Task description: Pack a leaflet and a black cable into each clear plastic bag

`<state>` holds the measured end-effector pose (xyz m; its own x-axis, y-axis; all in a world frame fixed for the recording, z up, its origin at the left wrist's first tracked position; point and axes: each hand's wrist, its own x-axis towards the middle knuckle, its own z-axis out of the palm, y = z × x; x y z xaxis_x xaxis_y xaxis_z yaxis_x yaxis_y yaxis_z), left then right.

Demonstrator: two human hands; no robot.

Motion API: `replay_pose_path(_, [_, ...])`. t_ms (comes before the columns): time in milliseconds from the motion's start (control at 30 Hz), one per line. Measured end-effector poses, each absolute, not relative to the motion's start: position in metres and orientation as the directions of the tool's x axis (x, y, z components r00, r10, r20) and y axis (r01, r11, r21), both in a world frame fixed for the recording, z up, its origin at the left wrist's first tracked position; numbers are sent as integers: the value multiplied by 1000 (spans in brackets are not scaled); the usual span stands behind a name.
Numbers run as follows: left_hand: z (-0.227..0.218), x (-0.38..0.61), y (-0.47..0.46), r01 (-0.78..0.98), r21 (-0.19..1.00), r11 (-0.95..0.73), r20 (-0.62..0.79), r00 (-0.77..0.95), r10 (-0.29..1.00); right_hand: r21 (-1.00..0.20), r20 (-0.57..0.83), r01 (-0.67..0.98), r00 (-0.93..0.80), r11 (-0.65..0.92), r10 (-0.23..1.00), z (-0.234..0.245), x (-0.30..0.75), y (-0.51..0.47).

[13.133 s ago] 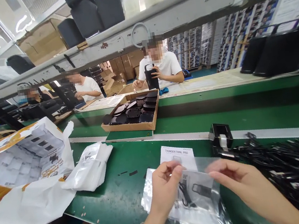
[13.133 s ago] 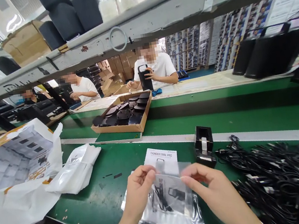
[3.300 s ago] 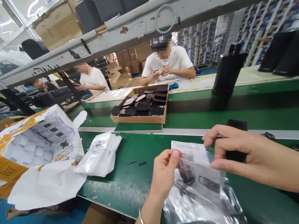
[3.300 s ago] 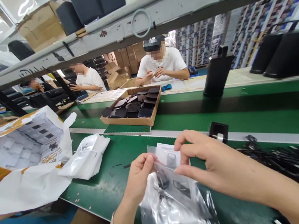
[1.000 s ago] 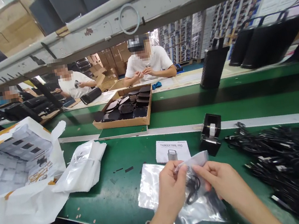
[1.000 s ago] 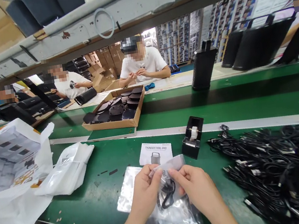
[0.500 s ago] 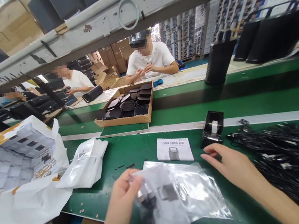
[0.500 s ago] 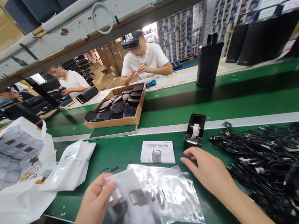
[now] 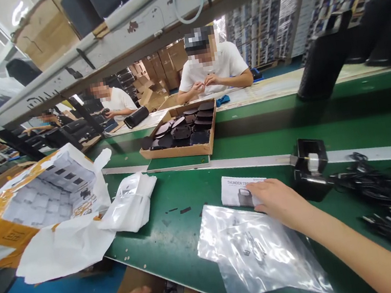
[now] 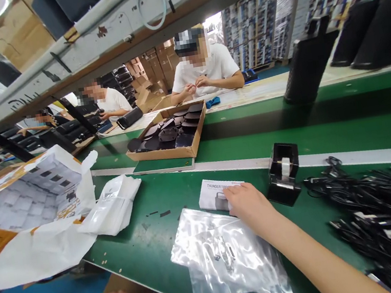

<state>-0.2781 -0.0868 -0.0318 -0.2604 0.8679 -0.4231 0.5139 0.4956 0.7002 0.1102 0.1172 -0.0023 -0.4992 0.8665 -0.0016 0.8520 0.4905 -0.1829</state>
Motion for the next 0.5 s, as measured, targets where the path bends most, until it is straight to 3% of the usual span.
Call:
replay_pose_path(133, [14,-208,-63,510,771,381,-474,62,878,-144,-84,868,-488,474,869,1,114,124])
replay_pose_path(167, [21,-185,-54,544,788,288,-396,89,914,-139,-96,874,-479,465,872,1,114,125])
replay_pose_path(233, [27,-141,-37,586,810,15,-242,311,919,-136,-99,883,-463,449,881,2,115,125])
replay_pose_path(267, [25,-123,-29,539,830,-142,-175,493,852,-140,-89,884,-460,446,884,3,116,125])
replay_pose_path(333, [16,-99,-15,451,838,-306,-62,637,768,-161,-43,878,-462,450,886,5,119,124])
replay_pose_path(433, [5,-89,0,429,853,-298,-23,600,799,-201,83,862,-458,465,885,7,127,117])
replay_pose_path(500, [4,-91,9,386,917,-104,-63,397,916,-215,192,846,-452,487,871,5,132,104])
